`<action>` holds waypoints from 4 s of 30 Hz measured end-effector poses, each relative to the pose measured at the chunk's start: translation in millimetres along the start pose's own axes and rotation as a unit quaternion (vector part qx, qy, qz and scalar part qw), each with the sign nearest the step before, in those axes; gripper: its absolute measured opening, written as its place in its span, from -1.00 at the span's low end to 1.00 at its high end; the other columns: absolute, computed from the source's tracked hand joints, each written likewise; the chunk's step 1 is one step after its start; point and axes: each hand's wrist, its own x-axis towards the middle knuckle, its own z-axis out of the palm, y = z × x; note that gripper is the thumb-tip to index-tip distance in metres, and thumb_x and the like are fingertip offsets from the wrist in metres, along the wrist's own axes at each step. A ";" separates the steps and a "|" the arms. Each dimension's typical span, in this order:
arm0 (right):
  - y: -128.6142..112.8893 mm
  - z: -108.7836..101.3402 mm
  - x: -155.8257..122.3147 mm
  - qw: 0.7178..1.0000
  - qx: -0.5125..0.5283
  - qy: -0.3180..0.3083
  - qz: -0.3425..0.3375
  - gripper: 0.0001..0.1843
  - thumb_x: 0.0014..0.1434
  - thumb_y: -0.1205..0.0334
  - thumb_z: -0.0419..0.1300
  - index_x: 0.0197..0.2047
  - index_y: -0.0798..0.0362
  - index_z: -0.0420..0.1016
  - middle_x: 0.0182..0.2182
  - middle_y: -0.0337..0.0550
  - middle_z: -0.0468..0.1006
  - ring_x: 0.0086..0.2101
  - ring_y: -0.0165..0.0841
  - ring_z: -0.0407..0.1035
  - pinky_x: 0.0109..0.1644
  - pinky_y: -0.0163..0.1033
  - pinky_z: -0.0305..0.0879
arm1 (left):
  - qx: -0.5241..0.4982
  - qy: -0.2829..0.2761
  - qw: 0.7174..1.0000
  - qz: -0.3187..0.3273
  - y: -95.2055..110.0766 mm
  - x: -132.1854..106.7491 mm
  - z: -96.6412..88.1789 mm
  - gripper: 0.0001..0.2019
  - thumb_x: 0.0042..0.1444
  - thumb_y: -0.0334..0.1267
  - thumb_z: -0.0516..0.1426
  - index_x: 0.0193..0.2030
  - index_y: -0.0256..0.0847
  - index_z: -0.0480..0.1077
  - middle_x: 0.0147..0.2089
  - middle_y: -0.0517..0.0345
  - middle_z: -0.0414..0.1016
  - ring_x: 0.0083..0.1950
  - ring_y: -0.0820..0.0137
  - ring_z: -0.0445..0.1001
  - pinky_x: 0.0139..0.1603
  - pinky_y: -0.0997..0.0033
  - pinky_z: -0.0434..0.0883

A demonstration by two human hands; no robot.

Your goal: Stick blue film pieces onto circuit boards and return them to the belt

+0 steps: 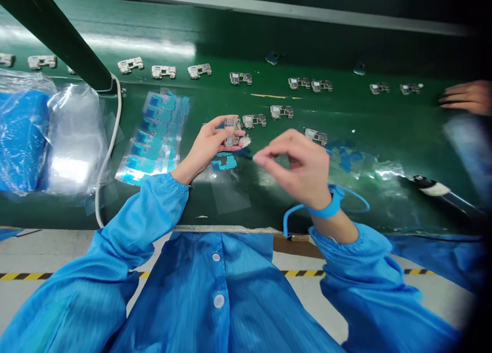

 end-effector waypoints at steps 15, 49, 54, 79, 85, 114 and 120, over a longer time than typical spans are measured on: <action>49.8 38.8 18.4 0.956 0.207 0.059 0.200 -0.58 0.27 -0.24 0.55 -0.21 -0.08 0.67 -0.31 -0.24 0.70 -0.34 -0.34 0.57 -0.18 -0.14 0.58 | 0.047 0.041 0.988 0.140 -4.5 -3.1 2.7 -0.31 0.07 -0.06 0.60 0.29 -0.06 0.50 -0.24 0.27 0.68 -0.29 0.41 0.73 -0.23 0.46 0.68; 45.4 36.2 11.2 0.954 0.210 -0.063 0.203 -0.44 0.24 -0.40 0.50 -0.28 -0.05 0.62 -0.34 -0.20 0.62 -0.34 -0.32 0.44 -0.24 -0.14 0.47 | 0.028 0.023 0.999 -0.018 18.8 -17.5 15.6 -0.68 0.53 -0.03 0.17 0.27 -0.07 0.56 0.16 0.09 0.73 0.12 0.16 0.78 -0.08 0.35 0.77; 44.8 37.2 10.6 0.954 0.207 -0.057 0.208 -0.41 0.23 -0.45 0.48 -0.28 -0.06 0.60 -0.33 -0.20 0.61 -0.34 -0.32 0.43 -0.22 -0.12 0.48 | 0.019 0.029 0.999 -0.024 16.0 -18.4 16.3 -0.68 0.53 -0.01 0.19 0.27 -0.05 0.58 0.19 0.07 0.70 0.14 0.13 0.78 -0.11 0.40 0.75; 41.6 37.3 8.3 0.948 0.220 -0.044 0.228 -0.46 0.25 -0.36 0.52 -0.29 -0.03 0.63 -0.31 -0.16 0.57 -0.24 -0.26 0.52 -0.11 -0.05 0.57 | 0.063 0.003 0.998 -0.015 18.7 -18.8 17.1 -0.60 0.62 0.02 0.03 0.37 -0.05 0.51 0.14 0.03 0.74 0.16 0.14 0.75 -0.12 0.37 0.78; 42.1 38.0 8.8 0.948 0.224 -0.038 0.224 -0.45 0.24 -0.35 0.53 -0.29 -0.01 0.63 -0.32 -0.17 0.57 -0.24 -0.28 0.52 -0.12 -0.08 0.56 | 0.044 -0.003 0.999 -0.007 18.3 -19.3 16.2 -0.63 0.59 0.02 0.09 0.33 -0.05 0.53 0.10 -0.01 0.74 0.11 0.11 0.77 -0.15 0.34 0.78; 45.2 40.5 8.3 0.952 0.239 -0.033 0.189 -0.48 0.27 -0.31 0.53 -0.31 -0.03 0.60 -0.34 -0.18 0.60 -0.32 -0.33 0.45 -0.19 -0.13 0.52 | 0.103 -0.022 0.994 0.018 15.6 -16.9 12.5 -0.56 0.47 0.16 0.13 0.32 0.05 0.52 0.24 0.07 0.75 0.12 0.09 0.79 -0.20 0.20 0.81; 45.3 41.3 7.1 0.949 0.252 -0.030 0.187 -0.53 0.29 -0.23 0.54 -0.32 -0.01 0.61 -0.34 -0.18 0.59 -0.33 -0.34 0.42 -0.20 -0.14 0.47 | 0.102 -0.024 0.994 0.026 15.0 -18.3 13.5 -0.53 0.53 0.13 0.08 0.38 -0.03 0.50 0.31 0.01 0.71 0.17 0.12 0.78 -0.17 0.28 0.80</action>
